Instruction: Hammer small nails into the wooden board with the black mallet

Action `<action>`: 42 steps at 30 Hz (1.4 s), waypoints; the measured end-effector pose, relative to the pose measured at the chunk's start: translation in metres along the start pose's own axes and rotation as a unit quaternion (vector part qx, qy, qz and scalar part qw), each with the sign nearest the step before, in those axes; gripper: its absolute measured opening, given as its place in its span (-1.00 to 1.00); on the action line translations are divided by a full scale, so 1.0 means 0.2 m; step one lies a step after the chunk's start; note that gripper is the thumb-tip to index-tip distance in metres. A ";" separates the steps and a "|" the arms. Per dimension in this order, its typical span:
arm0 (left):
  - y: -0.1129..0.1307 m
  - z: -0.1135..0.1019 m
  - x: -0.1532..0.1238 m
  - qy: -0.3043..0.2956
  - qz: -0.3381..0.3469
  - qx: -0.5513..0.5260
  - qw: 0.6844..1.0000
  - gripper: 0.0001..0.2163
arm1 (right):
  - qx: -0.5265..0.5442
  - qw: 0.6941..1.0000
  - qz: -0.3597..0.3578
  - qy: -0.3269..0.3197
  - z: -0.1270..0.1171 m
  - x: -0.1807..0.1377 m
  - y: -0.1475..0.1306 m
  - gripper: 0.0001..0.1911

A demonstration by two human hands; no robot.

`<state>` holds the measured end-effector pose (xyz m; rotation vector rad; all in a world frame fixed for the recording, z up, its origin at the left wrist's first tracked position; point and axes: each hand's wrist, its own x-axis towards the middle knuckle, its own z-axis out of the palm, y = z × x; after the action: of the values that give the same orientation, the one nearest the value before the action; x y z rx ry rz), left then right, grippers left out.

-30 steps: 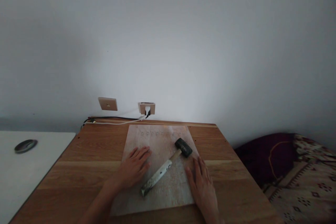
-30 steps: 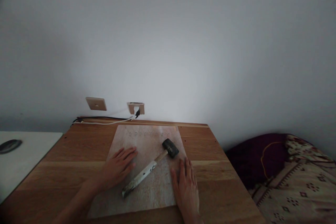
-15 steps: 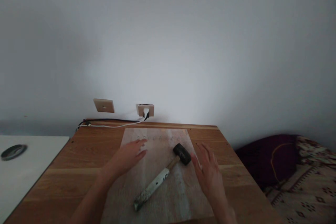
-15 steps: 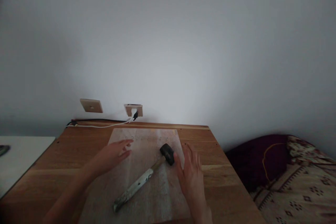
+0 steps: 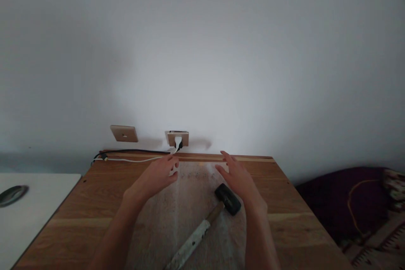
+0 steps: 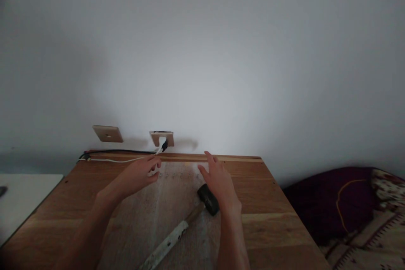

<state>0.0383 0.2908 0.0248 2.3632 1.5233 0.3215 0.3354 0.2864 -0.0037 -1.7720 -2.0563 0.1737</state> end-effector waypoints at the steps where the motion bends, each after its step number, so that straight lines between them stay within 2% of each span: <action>1: -0.01 0.01 0.00 -0.010 -0.005 0.003 1.000 -0.87 | 0.005 1.000 0.004 -0.015 0.02 0.00 0.01 -0.46; 6: -0.04 0.05 0.01 -0.033 -0.016 0.019 0.999 -0.81 | 0.017 0.995 0.038 -0.085 0.05 0.01 0.08 -0.47; 10: -0.06 0.11 0.02 -0.061 -0.014 0.037 0.997 -0.73 | 0.018 0.994 0.043 -0.104 0.07 0.02 0.11 -0.50; 15: -0.10 0.16 0.04 -0.088 -0.015 0.022 0.996 -0.69 | 0.017 0.989 0.061 -0.132 0.09 0.05 0.08 -0.48; 20: -0.14 0.20 0.03 -0.076 -0.008 -0.004 0.997 -0.73 | 0.026 0.985 0.061 -0.159 0.11 0.06 0.04 -0.48; 26: -0.15 0.17 0.03 -0.065 0.005 -0.046 0.997 -0.77 | 0.020 0.984 0.068 -0.161 0.10 0.07 0.01 -0.49; 32: -0.12 0.13 0.03 -0.056 -0.003 -0.025 0.998 -0.83 | -0.004 0.986 0.078 -0.145 0.07 0.08 -0.03 -0.51; 38: -0.09 0.16 0.05 -0.084 -0.003 0.012 0.996 -0.83 | -0.023 0.980 0.058 -0.190 0.12 0.07 -0.04 -0.61; 42: -0.09 0.18 0.05 -0.080 0.004 0.029 0.996 -0.80 | -0.047 0.977 0.068 -0.196 0.15 0.08 -0.07 -0.67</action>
<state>0.0398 0.3024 -0.0143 2.3757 1.4682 0.0870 0.3107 0.3039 -0.0219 -2.0720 -2.2357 0.5106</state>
